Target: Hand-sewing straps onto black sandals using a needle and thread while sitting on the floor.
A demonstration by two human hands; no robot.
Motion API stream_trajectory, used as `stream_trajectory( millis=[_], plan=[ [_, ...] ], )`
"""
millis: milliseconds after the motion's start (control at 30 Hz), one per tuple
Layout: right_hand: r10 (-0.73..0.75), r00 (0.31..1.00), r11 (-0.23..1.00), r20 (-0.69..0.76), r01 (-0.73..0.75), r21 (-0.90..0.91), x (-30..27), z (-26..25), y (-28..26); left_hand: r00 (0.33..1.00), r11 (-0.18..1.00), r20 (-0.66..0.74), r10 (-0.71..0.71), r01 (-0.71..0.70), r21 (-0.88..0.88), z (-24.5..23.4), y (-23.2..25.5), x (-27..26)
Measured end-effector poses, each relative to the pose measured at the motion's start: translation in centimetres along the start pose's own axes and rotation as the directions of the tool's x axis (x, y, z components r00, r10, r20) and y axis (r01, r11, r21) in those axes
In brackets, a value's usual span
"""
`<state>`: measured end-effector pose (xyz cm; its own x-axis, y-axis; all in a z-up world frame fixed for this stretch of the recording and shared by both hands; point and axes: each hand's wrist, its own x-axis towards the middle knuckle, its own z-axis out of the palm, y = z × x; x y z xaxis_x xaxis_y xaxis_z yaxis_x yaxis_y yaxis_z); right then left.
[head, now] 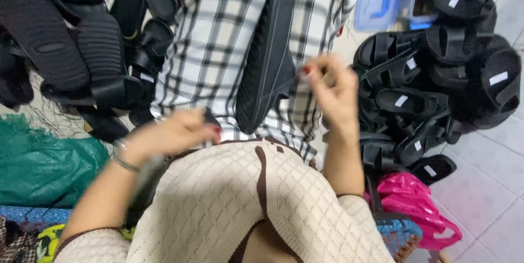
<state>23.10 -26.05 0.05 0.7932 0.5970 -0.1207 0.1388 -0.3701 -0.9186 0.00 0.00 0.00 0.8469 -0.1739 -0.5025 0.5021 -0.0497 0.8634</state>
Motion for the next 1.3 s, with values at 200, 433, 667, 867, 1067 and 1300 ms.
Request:
stream_trajectory(
  millis=[200, 433, 667, 867, 1067, 1300],
  plan=[
    [-0.255, 0.827, 0.757, 0.501, 0.493, -0.429, -1.0, -4.1, -4.5, 0.703, 0.412, -0.513, 0.493, 0.331, 0.849, -7.9, 2.3, 0.4],
    [-0.124, 0.788, 0.617, 0.603, 0.537, -0.575, -0.7, -2.5, -5.4, 0.976, 0.587, -0.086, 0.202, -0.051, 0.808, -1.8, 7.6, 7.2],
    [-0.129, 0.782, 0.632, 0.609, 0.538, -0.557, -0.2, -2.5, -6.2, 0.923, 0.542, -0.036, 0.383, -0.193, 0.818, -1.0, 5.8, 8.5],
    [-0.060, 0.777, 0.513, 0.627, 0.562, -0.649, -0.2, -2.0, -9.5, 0.820, 0.528, -0.047, 0.570, -0.322, 0.786, -0.6, 5.7, 9.0],
    [-0.139, 0.766, 0.651, 0.628, 0.548, -0.524, 1.0, -0.9, -8.1, 0.760, 0.511, -0.069, 0.647, -0.365, 0.778, -1.1, 4.8, 9.5],
    [-0.179, 0.868, 0.618, 0.463, 0.465, -0.633, -1.0, 0.4, -8.0, 0.727, 0.525, -0.235, 0.645, -0.198, 0.828, 1.5, 1.5, 8.4]
  ],
)
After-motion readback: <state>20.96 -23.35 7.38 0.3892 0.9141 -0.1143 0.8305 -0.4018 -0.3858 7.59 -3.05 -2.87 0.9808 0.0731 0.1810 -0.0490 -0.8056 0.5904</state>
